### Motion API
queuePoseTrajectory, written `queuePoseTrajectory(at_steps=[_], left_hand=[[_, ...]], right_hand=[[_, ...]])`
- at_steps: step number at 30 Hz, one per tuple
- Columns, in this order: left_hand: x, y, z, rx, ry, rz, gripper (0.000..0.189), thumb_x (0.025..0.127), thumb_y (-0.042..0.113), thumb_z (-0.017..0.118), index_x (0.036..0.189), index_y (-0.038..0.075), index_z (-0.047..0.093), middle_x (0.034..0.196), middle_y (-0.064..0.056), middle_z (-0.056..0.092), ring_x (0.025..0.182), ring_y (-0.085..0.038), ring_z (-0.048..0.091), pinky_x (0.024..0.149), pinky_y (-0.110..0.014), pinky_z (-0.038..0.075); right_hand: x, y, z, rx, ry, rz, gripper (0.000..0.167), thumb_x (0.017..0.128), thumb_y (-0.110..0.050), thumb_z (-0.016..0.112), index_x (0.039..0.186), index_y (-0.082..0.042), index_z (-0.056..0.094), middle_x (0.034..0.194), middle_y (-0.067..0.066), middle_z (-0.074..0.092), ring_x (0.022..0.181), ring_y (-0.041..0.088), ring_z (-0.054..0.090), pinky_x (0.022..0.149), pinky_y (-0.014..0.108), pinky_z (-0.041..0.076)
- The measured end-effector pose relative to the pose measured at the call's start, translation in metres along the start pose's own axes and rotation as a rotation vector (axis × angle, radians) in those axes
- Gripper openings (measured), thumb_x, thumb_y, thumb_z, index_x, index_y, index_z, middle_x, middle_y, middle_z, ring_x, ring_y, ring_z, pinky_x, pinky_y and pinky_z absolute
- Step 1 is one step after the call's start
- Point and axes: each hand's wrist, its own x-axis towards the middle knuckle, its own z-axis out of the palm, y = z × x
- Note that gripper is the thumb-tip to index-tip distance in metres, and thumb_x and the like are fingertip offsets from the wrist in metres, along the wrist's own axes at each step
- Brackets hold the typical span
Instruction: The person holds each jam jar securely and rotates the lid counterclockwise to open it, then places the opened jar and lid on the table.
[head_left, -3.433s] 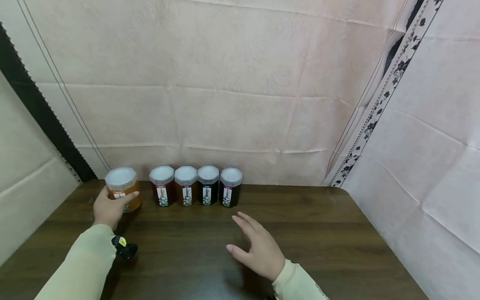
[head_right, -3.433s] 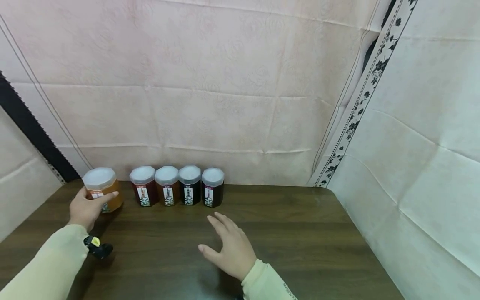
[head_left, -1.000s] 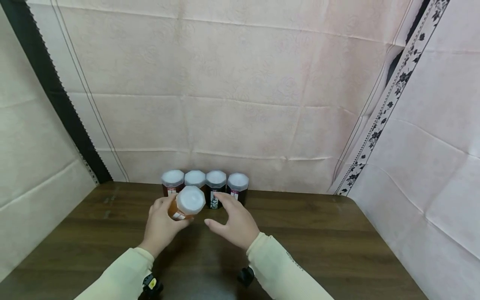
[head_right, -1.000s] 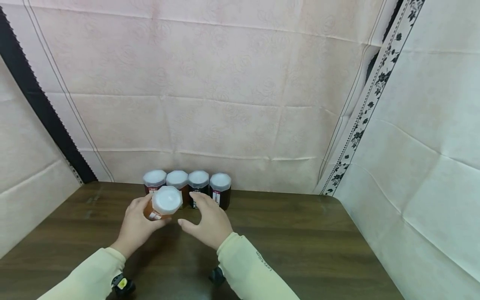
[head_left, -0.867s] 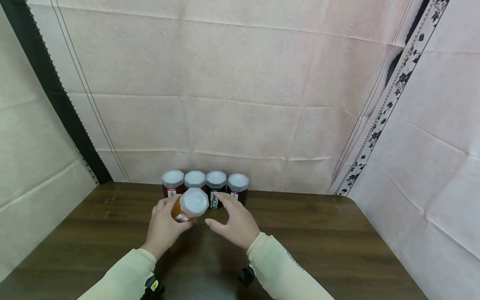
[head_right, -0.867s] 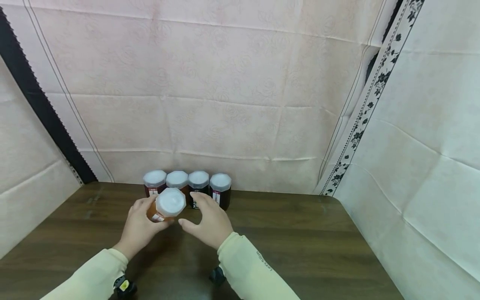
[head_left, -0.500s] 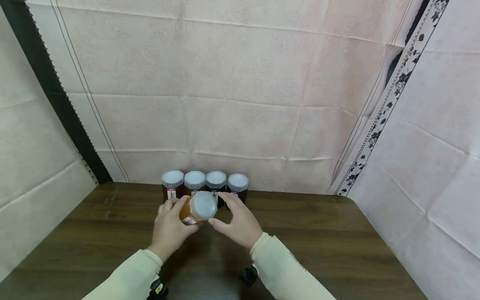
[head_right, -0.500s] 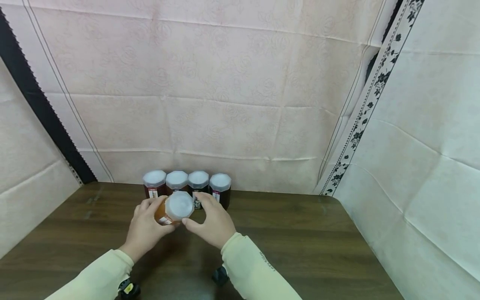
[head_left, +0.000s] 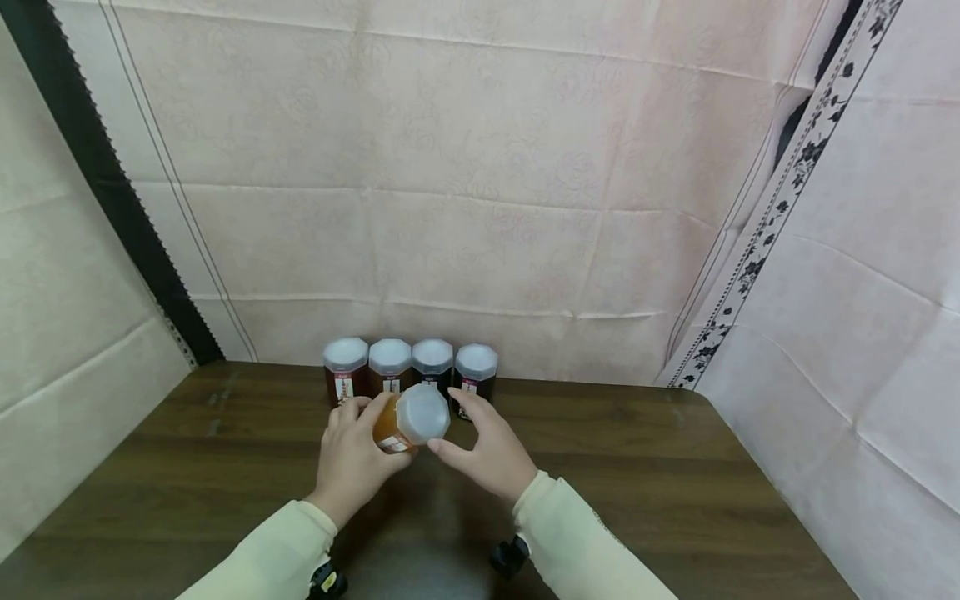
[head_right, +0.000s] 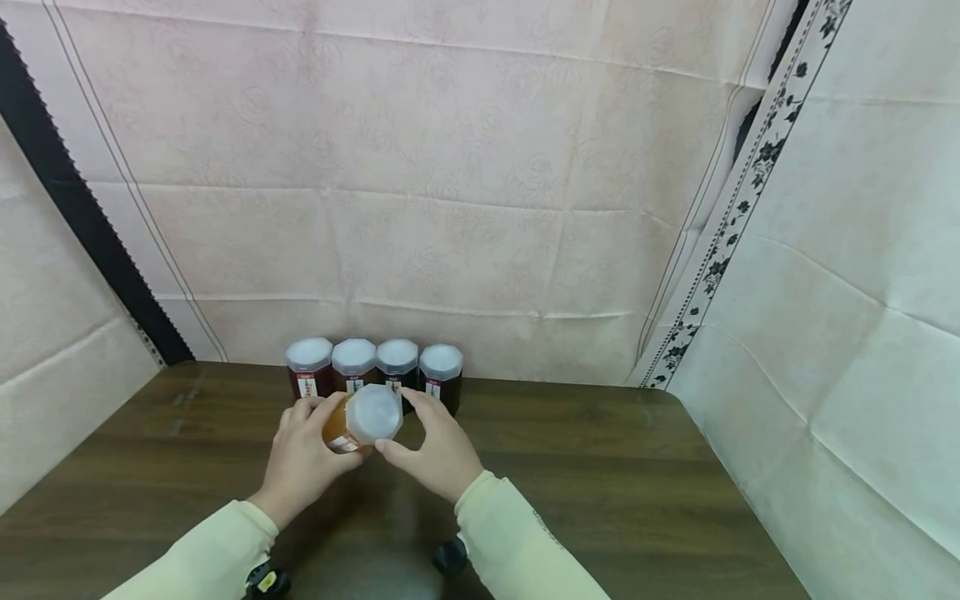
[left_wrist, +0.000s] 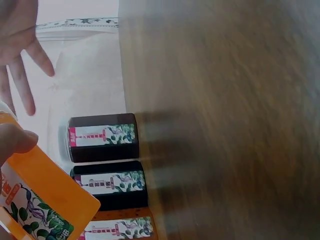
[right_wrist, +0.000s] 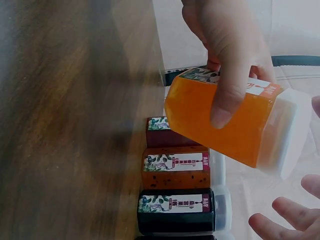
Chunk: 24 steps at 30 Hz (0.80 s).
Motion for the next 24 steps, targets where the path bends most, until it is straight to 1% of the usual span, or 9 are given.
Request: queuePoseTrajectory(at_steps=[7,11,17,24], left_hand=[[-0.006,0.008,0.0,-0.006,-0.016,-0.001,0.081,0.061,0.031,0.09,0.131,0.009,0.056,0.119,-0.019,0.05,0.108,-0.038,0.045,0.088,-0.061,0.042],[-0.008,0.013,0.002,-0.018,-0.017,-0.013,0.081,0.061,0.031,0.09,0.131,0.009,0.057,0.119,-0.018,0.05,0.107,-0.036,0.045,0.087,-0.06,0.043],[-0.011,0.019,0.004,-0.025,-0.023,-0.022,0.079,0.06,0.032,0.09,0.129,0.012,0.058,0.118,-0.016,0.051,0.106,-0.035,0.045,0.085,-0.057,0.043],[-0.013,0.023,0.007,-0.019,-0.04,-0.029,0.078,0.06,0.03,0.089,0.129,0.011,0.058,0.118,-0.016,0.051,0.108,-0.035,0.045,0.086,-0.055,0.042]], right_hand=[[-0.006,0.003,-0.002,0.045,-0.014,-0.01,0.073,0.086,-0.041,0.069,0.147,-0.012,0.04,0.149,0.01,0.04,0.129,0.029,0.047,0.104,0.054,0.038],[-0.008,0.004,-0.005,0.059,-0.022,-0.019,0.074,0.085,-0.039,0.071,0.146,-0.011,0.04,0.147,0.011,0.041,0.127,0.03,0.049,0.104,0.055,0.039],[-0.009,0.003,-0.009,0.065,-0.026,-0.038,0.073,0.085,-0.036,0.072,0.146,-0.009,0.04,0.146,0.011,0.042,0.124,0.029,0.05,0.103,0.052,0.041],[-0.008,0.0,-0.011,0.053,-0.016,-0.069,0.075,0.082,-0.034,0.076,0.144,-0.007,0.042,0.143,0.013,0.041,0.118,0.027,0.05,0.098,0.046,0.045]])
